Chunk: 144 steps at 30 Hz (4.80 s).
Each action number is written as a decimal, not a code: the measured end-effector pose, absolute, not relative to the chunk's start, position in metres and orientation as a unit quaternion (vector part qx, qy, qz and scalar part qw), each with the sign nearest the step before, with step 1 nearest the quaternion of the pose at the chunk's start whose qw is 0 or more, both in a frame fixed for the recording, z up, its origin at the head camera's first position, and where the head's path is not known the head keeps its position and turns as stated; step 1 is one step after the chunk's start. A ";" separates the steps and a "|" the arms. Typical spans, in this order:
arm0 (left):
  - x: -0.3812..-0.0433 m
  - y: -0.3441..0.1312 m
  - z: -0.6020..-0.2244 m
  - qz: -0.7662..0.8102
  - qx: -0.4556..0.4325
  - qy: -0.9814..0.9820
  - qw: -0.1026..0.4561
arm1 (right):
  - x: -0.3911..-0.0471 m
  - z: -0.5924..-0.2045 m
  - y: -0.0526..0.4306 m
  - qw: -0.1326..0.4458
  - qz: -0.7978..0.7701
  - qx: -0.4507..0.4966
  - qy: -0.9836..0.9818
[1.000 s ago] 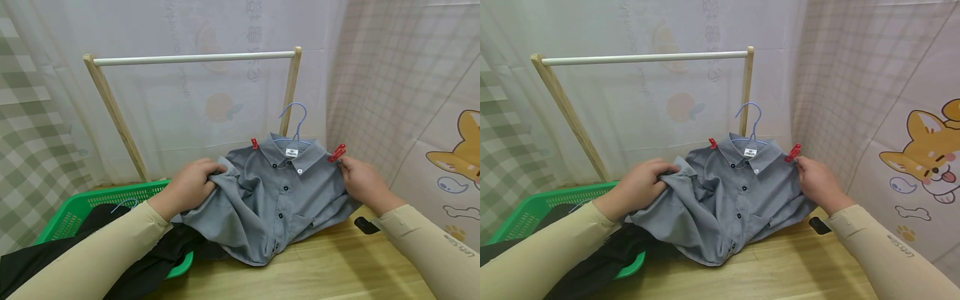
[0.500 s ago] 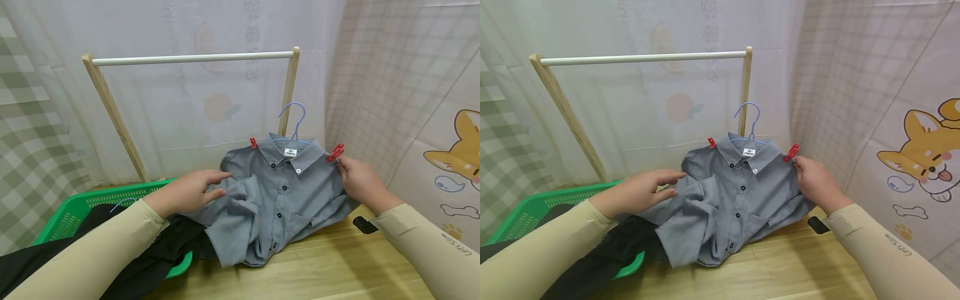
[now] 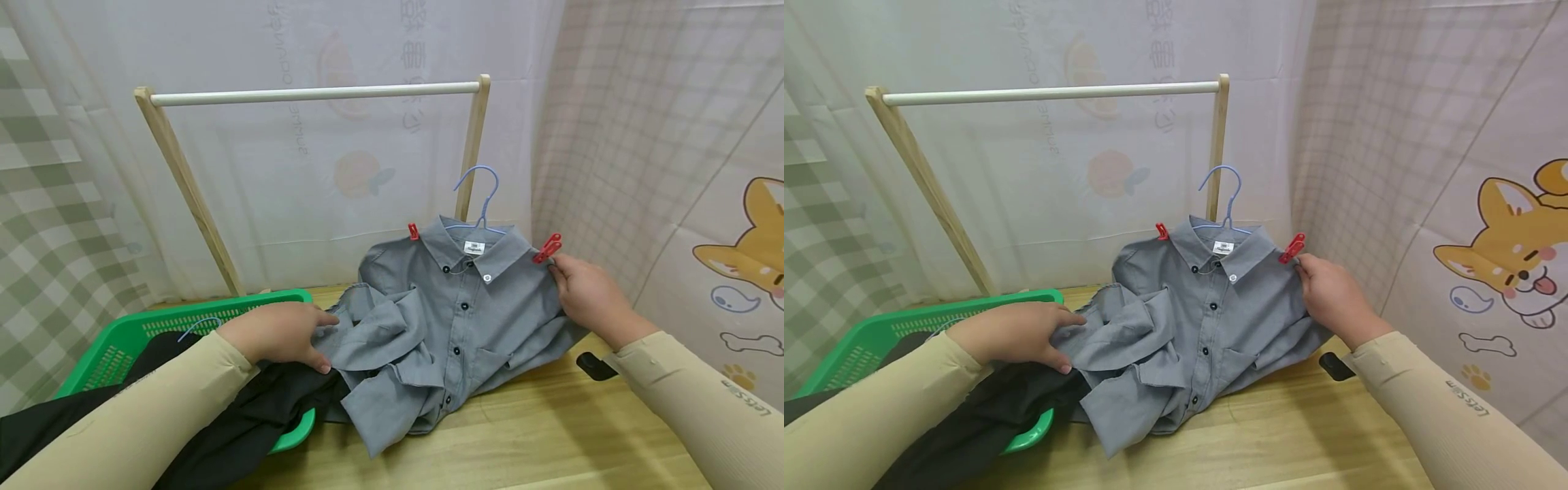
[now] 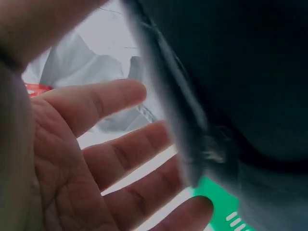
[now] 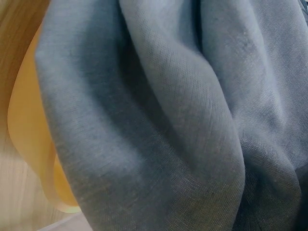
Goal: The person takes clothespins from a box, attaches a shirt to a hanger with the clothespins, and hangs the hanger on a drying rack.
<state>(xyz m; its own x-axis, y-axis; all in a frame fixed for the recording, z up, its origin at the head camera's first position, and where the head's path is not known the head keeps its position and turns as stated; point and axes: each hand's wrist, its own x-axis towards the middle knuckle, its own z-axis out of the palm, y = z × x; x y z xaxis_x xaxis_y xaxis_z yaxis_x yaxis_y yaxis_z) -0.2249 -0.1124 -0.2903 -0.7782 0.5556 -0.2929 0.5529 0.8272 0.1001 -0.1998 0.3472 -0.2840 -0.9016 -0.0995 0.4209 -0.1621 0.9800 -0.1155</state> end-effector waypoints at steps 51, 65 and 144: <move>-0.225 -0.107 -0.293 0.022 0.347 0.926 0.146 | -0.198 -0.286 0.349 0.225 0.072 0.081 -0.968; -0.228 -0.092 -0.300 0.054 0.372 0.926 -0.033 | -0.199 -0.287 0.349 0.224 0.071 0.083 -0.968; -0.311 -0.220 -0.304 0.308 -0.037 0.940 -0.139 | -0.208 -0.296 0.354 0.238 0.065 0.104 -0.963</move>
